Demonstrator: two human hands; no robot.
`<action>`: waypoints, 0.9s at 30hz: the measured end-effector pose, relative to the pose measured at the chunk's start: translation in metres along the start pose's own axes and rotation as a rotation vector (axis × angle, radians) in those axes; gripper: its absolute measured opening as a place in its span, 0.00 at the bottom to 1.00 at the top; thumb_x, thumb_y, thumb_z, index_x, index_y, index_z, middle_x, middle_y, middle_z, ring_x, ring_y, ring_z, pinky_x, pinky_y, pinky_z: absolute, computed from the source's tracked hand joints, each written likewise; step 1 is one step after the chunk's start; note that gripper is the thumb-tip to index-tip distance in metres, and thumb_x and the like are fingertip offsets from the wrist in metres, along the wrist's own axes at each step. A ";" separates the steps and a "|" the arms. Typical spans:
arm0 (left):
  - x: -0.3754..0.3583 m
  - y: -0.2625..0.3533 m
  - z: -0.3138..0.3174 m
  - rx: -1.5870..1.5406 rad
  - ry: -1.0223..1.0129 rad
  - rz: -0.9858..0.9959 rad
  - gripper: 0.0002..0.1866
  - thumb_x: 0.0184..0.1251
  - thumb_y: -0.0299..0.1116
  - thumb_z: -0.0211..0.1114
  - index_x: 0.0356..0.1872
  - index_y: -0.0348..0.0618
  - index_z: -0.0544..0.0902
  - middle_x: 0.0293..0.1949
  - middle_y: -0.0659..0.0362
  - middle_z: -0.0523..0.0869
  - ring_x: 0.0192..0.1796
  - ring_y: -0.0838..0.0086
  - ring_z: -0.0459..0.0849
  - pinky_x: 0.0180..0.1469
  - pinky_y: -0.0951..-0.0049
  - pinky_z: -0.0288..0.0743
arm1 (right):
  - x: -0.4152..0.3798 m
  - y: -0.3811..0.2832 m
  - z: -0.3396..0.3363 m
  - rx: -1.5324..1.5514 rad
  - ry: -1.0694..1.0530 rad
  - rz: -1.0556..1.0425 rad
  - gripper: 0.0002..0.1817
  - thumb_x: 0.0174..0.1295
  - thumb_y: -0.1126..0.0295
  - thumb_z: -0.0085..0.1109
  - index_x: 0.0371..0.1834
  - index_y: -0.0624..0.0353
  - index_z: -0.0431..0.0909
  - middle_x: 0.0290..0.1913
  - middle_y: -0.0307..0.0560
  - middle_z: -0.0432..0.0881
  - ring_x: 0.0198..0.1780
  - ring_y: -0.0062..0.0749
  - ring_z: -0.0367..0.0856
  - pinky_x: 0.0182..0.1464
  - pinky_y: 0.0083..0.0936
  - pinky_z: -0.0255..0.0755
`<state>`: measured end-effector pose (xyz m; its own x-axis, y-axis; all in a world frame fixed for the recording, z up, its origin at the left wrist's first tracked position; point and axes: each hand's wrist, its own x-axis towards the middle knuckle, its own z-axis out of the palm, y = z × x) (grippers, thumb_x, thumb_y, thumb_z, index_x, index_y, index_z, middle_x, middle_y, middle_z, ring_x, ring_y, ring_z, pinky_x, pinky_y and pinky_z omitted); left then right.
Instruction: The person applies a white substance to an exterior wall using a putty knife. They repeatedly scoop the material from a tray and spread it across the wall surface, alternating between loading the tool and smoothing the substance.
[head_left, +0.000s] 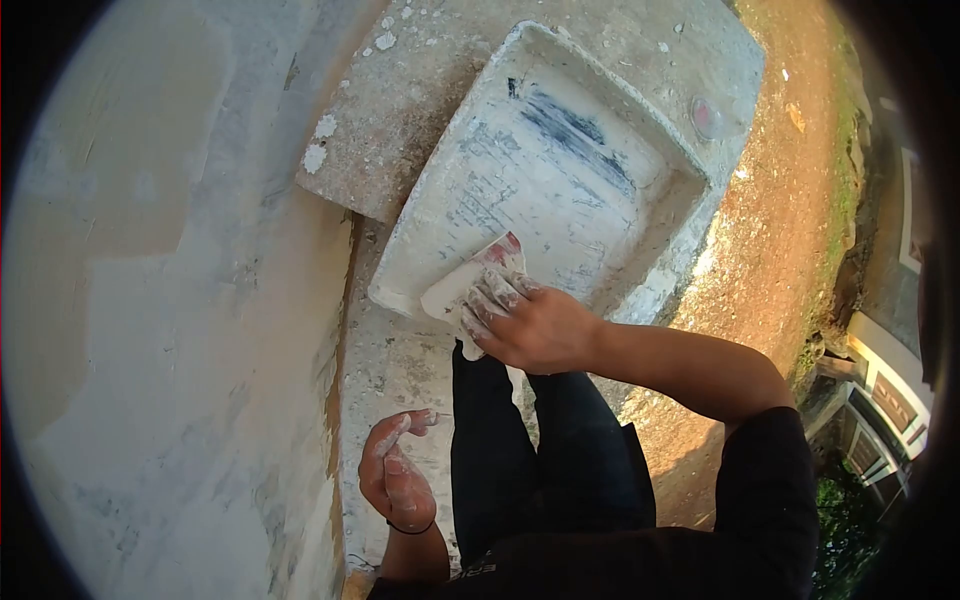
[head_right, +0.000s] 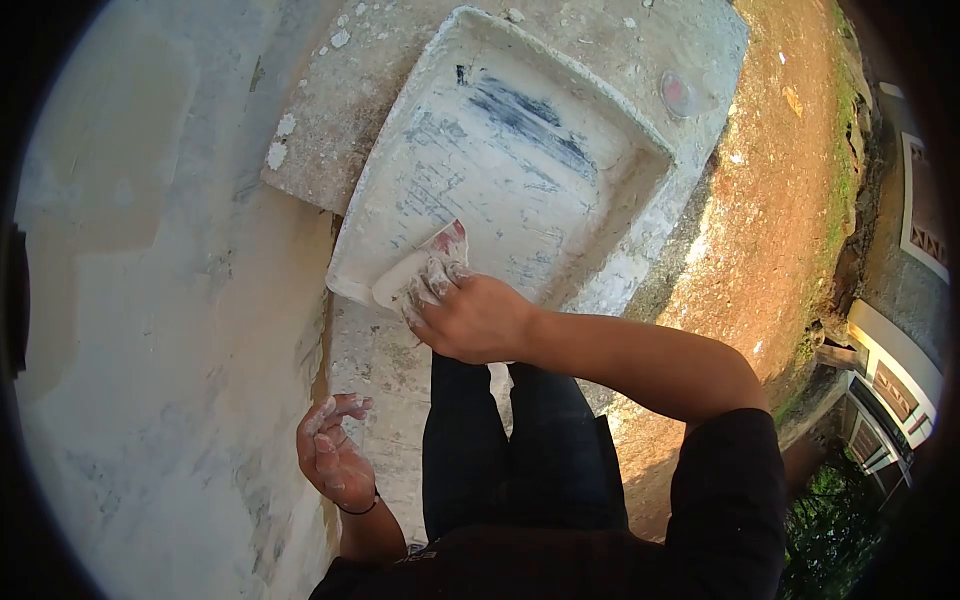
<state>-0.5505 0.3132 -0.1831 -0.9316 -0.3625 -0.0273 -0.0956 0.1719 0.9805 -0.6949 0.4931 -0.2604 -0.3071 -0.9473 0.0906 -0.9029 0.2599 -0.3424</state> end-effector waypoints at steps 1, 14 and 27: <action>-0.005 0.002 0.002 -0.067 0.022 -0.012 0.22 0.71 0.39 0.44 0.51 0.27 0.72 0.40 0.39 0.81 0.39 0.57 0.82 0.39 0.65 0.75 | 0.014 0.003 -0.001 -0.007 0.060 -0.006 0.14 0.53 0.65 0.54 0.39 0.59 0.80 0.39 0.48 0.82 0.42 0.38 0.83 0.41 0.31 0.78; -0.028 0.005 0.019 -0.179 0.122 0.077 0.22 0.71 0.39 0.44 0.52 0.28 0.72 0.40 0.40 0.82 0.40 0.56 0.82 0.40 0.65 0.74 | -0.020 0.002 0.035 -0.032 -0.226 -0.218 0.09 0.56 0.67 0.52 0.34 0.58 0.79 0.34 0.44 0.80 0.37 0.35 0.81 0.35 0.28 0.76; -0.049 0.047 0.015 -0.125 0.110 0.087 0.21 0.69 0.37 0.45 0.52 0.29 0.74 0.41 0.42 0.83 0.41 0.60 0.82 0.41 0.67 0.72 | -0.092 0.005 -0.010 -0.081 -0.330 -0.217 0.10 0.56 0.69 0.50 0.39 0.57 0.78 0.39 0.46 0.82 0.38 0.35 0.82 0.38 0.31 0.76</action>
<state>-0.5146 0.3524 -0.1386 -0.8900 -0.4500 0.0737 0.0347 0.0943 0.9949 -0.6740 0.5835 -0.2614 -0.0058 -0.9875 -0.1572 -0.9610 0.0490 -0.2721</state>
